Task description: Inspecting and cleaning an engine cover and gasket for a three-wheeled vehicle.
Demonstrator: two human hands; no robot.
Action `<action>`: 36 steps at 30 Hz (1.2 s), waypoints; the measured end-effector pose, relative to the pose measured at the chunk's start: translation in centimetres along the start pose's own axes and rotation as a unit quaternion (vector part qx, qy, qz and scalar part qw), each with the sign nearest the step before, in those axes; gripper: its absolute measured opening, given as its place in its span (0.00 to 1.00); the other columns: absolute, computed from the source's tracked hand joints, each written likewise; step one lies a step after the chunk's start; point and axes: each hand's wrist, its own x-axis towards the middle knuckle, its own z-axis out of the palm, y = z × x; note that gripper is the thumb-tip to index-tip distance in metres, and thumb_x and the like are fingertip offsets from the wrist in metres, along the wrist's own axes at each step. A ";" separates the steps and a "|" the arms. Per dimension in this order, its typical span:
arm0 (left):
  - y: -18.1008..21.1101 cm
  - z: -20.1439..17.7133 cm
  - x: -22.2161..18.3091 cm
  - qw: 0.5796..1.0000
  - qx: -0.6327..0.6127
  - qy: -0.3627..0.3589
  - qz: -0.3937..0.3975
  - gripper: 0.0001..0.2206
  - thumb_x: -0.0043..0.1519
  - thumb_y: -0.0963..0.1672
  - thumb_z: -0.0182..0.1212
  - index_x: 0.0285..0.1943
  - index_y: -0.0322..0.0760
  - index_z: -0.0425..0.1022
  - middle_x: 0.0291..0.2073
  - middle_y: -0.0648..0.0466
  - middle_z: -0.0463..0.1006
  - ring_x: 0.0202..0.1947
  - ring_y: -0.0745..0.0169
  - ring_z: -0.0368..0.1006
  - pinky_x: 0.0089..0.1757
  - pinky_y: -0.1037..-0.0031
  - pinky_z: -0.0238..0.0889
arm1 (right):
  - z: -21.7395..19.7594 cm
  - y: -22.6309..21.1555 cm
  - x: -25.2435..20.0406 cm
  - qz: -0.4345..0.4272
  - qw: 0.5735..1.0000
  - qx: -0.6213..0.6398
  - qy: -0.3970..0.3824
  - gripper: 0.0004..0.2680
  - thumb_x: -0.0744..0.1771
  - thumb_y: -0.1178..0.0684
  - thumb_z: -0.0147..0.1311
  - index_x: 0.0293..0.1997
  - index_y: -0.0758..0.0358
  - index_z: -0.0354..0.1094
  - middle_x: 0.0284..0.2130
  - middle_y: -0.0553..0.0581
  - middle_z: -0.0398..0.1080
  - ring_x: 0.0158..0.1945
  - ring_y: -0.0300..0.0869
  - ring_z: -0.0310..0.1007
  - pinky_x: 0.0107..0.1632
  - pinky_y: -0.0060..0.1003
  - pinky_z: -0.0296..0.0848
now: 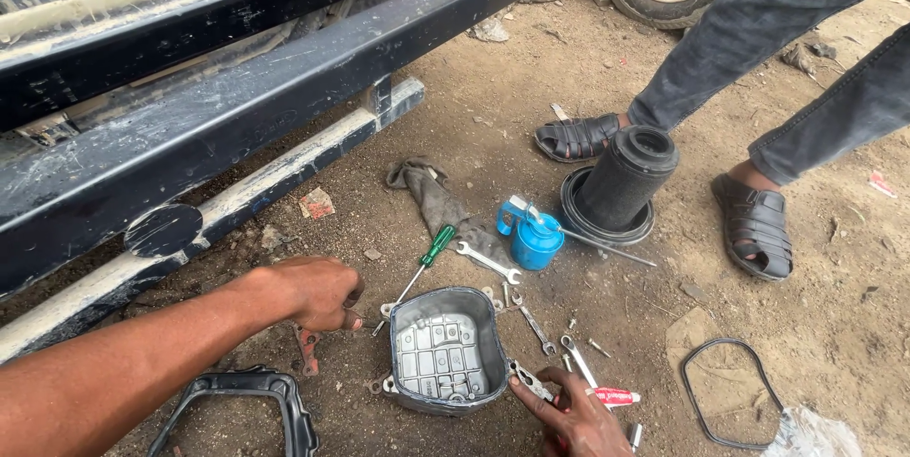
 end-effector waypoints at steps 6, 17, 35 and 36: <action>0.0 -0.4 -0.8 1.000 -0.001 -0.011 -0.002 0.22 0.64 0.55 0.58 0.59 0.38 0.76 0.49 0.47 0.81 0.52 0.56 0.77 0.56 0.58 0.69 | -8.2 -6.2 0.7 0.111 0.991 0.080 0.001 0.28 0.60 0.61 0.56 0.66 0.29 0.67 0.62 0.55 0.58 0.58 0.44 0.70 0.61 0.40 0.75; 0.1 -0.4 -0.4 1.000 -0.025 -0.006 -0.005 0.22 0.64 0.55 0.58 0.58 0.36 0.77 0.50 0.45 0.80 0.53 0.51 0.76 0.57 0.56 0.66 | -13.5 -13.9 14.8 -0.050 0.993 0.055 -0.090 0.24 0.58 0.51 0.55 0.63 0.46 0.66 0.69 0.61 0.52 0.73 0.57 0.45 0.70 0.61 0.51; -1.4 0.7 -0.5 0.998 -0.055 -0.023 -0.024 0.23 0.64 0.54 0.58 0.63 0.39 0.73 0.52 0.46 0.78 0.55 0.52 0.75 0.58 0.55 0.66 | -13.6 -14.5 17.5 -0.047 0.984 -0.102 -0.137 0.30 0.51 0.55 0.54 0.62 0.42 0.70 0.68 0.63 0.50 0.71 0.61 0.48 0.71 0.64 0.52; -1.6 0.8 -0.5 0.998 -0.052 -0.019 -0.020 0.23 0.64 0.54 0.58 0.62 0.39 0.74 0.52 0.46 0.78 0.55 0.52 0.75 0.58 0.56 0.67 | -14.3 -14.9 17.2 -0.048 0.984 -0.110 -0.128 0.30 0.51 0.54 0.55 0.62 0.42 0.69 0.68 0.62 0.51 0.71 0.60 0.47 0.71 0.63 0.52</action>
